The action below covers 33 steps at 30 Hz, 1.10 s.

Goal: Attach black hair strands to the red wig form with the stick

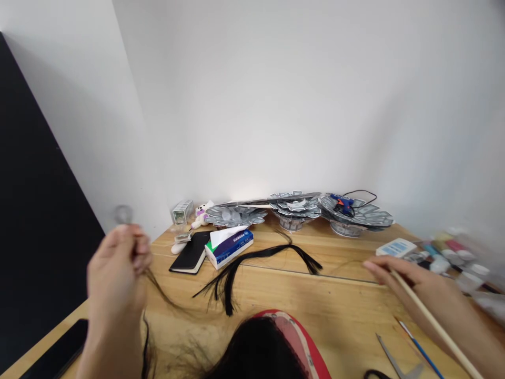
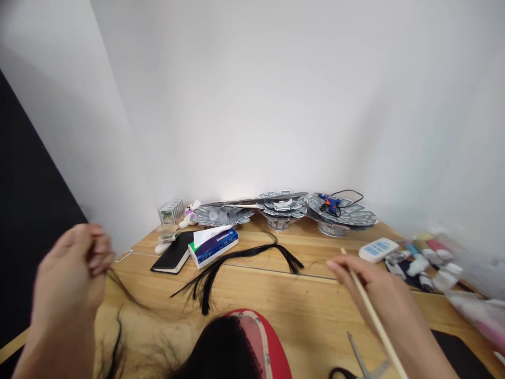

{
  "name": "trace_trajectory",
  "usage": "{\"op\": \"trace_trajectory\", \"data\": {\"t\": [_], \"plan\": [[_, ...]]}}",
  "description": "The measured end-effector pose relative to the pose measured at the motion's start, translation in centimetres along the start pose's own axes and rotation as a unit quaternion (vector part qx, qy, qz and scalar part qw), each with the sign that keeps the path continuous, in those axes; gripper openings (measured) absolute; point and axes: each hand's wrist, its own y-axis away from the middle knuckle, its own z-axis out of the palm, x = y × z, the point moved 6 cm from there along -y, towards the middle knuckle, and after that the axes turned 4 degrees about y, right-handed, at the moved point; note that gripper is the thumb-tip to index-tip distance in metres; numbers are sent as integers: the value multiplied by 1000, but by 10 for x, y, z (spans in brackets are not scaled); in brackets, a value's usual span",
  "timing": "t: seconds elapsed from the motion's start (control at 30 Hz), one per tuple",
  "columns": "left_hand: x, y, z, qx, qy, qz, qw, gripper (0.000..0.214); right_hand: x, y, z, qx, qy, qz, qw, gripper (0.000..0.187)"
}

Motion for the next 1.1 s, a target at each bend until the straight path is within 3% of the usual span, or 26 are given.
{"op": "trace_trajectory", "data": {"t": [0.1, 0.17, 0.27, 0.33, 0.5, 0.7, 0.83, 0.97, 1.1], "plan": [[-32, 34, 44, -133, -79, -61, 986, 26, -68, 21, 16, -75, -47, -162, 983, 21], [-54, 68, 74, -230, -102, -108, 962, 33, -98, 34, 18, -54, -86, -198, 975, 24], [-77, 119, 108, -332, -102, -163, 923, 39, -122, 49, 23, -44, -126, -226, 965, 16], [-86, 145, 119, -372, -95, -189, 904, 41, -124, 52, 22, -15, -136, -221, 966, 13], [-99, 169, 122, -420, -84, -244, 870, 42, -123, 51, 12, 56, -118, -215, 968, 10], [-94, 165, 120, -441, -145, -167, 870, 43, -129, 54, 7, 86, -56, -247, 964, 11], [-94, 171, 121, -472, -175, -158, 850, 44, -131, 54, 7, 133, -50, -259, 955, 22], [-95, 176, 122, -490, -181, -159, 838, 48, -125, 48, 13, 125, -71, -219, 965, 16], [-96, 177, 122, -502, -168, -167, 832, 51, -112, 39, 21, 58, -149, -113, 981, 13]]}}
